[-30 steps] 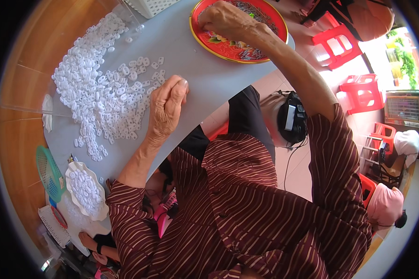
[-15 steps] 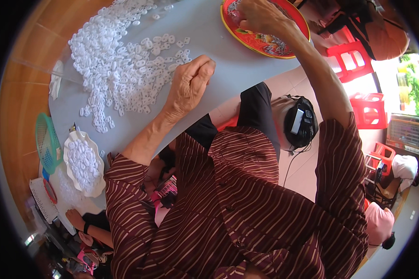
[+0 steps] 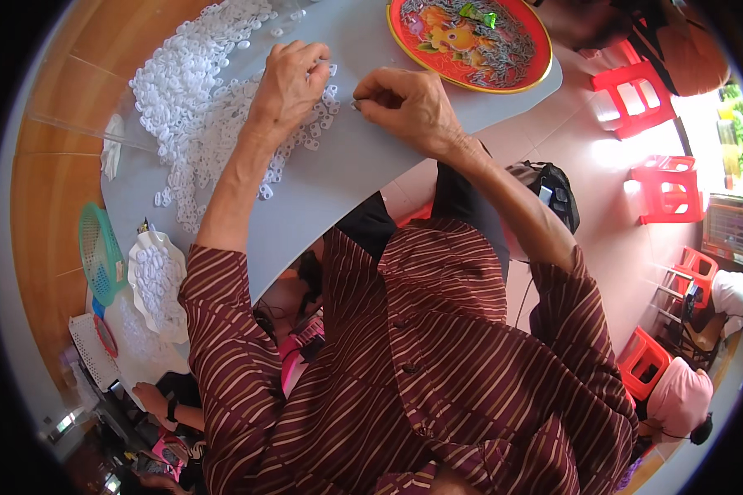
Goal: Assembling small white plastic components by inserting small pins into them by hand.
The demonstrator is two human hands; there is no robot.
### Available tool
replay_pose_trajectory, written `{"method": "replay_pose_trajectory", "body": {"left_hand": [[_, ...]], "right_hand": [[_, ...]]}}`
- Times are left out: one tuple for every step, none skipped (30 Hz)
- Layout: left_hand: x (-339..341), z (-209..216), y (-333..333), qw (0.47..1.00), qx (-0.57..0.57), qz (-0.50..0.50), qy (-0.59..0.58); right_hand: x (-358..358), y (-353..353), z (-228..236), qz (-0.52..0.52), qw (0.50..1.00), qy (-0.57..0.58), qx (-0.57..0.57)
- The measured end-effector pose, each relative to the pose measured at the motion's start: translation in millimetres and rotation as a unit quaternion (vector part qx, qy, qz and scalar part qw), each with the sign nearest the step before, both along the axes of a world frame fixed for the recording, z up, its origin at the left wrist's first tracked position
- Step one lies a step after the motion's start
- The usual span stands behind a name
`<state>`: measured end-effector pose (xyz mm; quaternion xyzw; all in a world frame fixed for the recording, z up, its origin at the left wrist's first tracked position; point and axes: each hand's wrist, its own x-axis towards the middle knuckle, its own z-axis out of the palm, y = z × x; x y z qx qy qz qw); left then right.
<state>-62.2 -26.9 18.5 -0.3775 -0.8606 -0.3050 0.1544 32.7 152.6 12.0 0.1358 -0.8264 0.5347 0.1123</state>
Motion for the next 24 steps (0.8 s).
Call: {"method": "replay_pose_trajectory", "body": {"left_hand": [[-3.7, 0.0, -1.8, 0.998, -0.055, -0.004, -0.017], [-6.2, 0.6, -0.2, 0.993, -0.109, -0.011, -0.034], [-8.4, -0.5, 1.1, 0.993, -0.11, -0.013, -0.034], [-10.4, -1.7, 2.1, 0.991, -0.128, -0.023, -0.018], [-12.1, -2.7, 3.0, 0.989, -0.147, -0.032, -0.002], [-13.8, -3.5, 3.9, 0.988, -0.148, -0.033, -0.003], [-15.3, -4.2, 4.6, 0.987, -0.151, -0.047, -0.007], [-16.2, -5.3, 5.3, 0.986, -0.154, -0.061, -0.011], [-16.6, -7.1, 4.9, 0.986, -0.156, -0.063, -0.013], [-16.8, -9.5, 3.8, 0.987, -0.141, -0.073, 0.0], [-16.2, -9.4, 3.6, 0.988, -0.126, -0.083, 0.013], [-15.4, -8.8, 3.7, 0.988, -0.127, -0.084, 0.012], [-14.0, -7.4, 3.3, 0.988, -0.128, -0.08, 0.003], [-13.1, -4.9, 4.3, 0.989, -0.129, -0.077, -0.005], [-11.8, -1.8, 5.5, 0.989, -0.129, -0.078, -0.005], [-9.8, 1.8, 6.6, 0.988, -0.138, -0.067, 0.002], [-8.0, 4.8, 9.4, 0.987, -0.147, -0.058, 0.008], [-5.1, 7.1, 10.7, 0.987, -0.147, -0.06, 0.009], [-0.7, 9.3, 11.0, 0.992, -0.109, -0.056, -0.011], [5.2, 11.2, 12.0, 0.996, -0.071, -0.052, -0.031], [14.8, 15.0, 13.6, 0.995, -0.071, -0.054, -0.033], [27.0, 20.3, 16.6, 0.988, -0.051, -0.042, -0.138], [37.0, 23.5, 17.9, 0.97, -0.03, -0.027, -0.24], [42.8, 22.6, 19.5, 0.97, -0.03, -0.027, -0.242]], "right_hand": [[1.0, -1.7, -1.3, -0.001, 1.0, 0.008, -0.014], [1.9, -1.2, -2.4, -0.004, 1.0, 0.016, -0.026], [2.2, -0.4, -3.2, -0.006, 0.999, 0.015, -0.027], [2.2, 0.3, -4.0, -0.007, 0.999, 0.012, -0.033], [2.2, 0.9, -4.9, -0.007, 0.999, 0.009, -0.04], [2.0, 1.8, -5.4, -0.008, 0.999, 0.008, -0.041], [1.9, 2.7, -5.2, -0.005, 0.999, 0.006, -0.038], [2.2, 3.6, -5.2, -0.003, 0.999, 0.003, -0.036], [2.2, 3.8, -4.5, -0.005, 0.999, 0.002, -0.038], [2.0, 3.4, -3.3, -0.002, 0.999, -0.001, -0.042], [1.9, 2.8, -2.3, 0.001, 0.999, -0.002, -0.047], [1.9, 2.3, -2.2, 0.001, 0.999, -0.003, -0.049], [1.9, 1.6, -2.1, 0.002, 0.999, -0.002, -0.047], [1.7, 1.8, -2.0, 0.002, 0.999, 0.0, -0.043], [2.1, 1.6, -1.7, 0.002, 0.999, 0.001, -0.044], [2.7, 1.0, -1.3, -0.002, 0.998, -0.01, -0.054], [3.4, 2.0, -1.1, -0.008, 0.998, -0.021, -0.065], [1.8, 2.9, -5.1, -0.01, 0.998, -0.021, -0.065], [-2.1, 4.1, -12.7, -0.013, 0.994, -0.02, -0.109], [-4.2, 5.9, -17.9, -0.017, 0.988, -0.02, -0.154], [-4.6, 7.6, -19.0, -0.019, 0.988, -0.022, -0.154], [-4.7, 9.7, -19.4, -0.023, 0.981, -0.022, -0.19], [-4.6, 10.1, -18.9, -0.024, 0.973, -0.021, -0.227], [-5.1, 10.3, -19.0, -0.025, 0.973, -0.022, -0.226]]}}
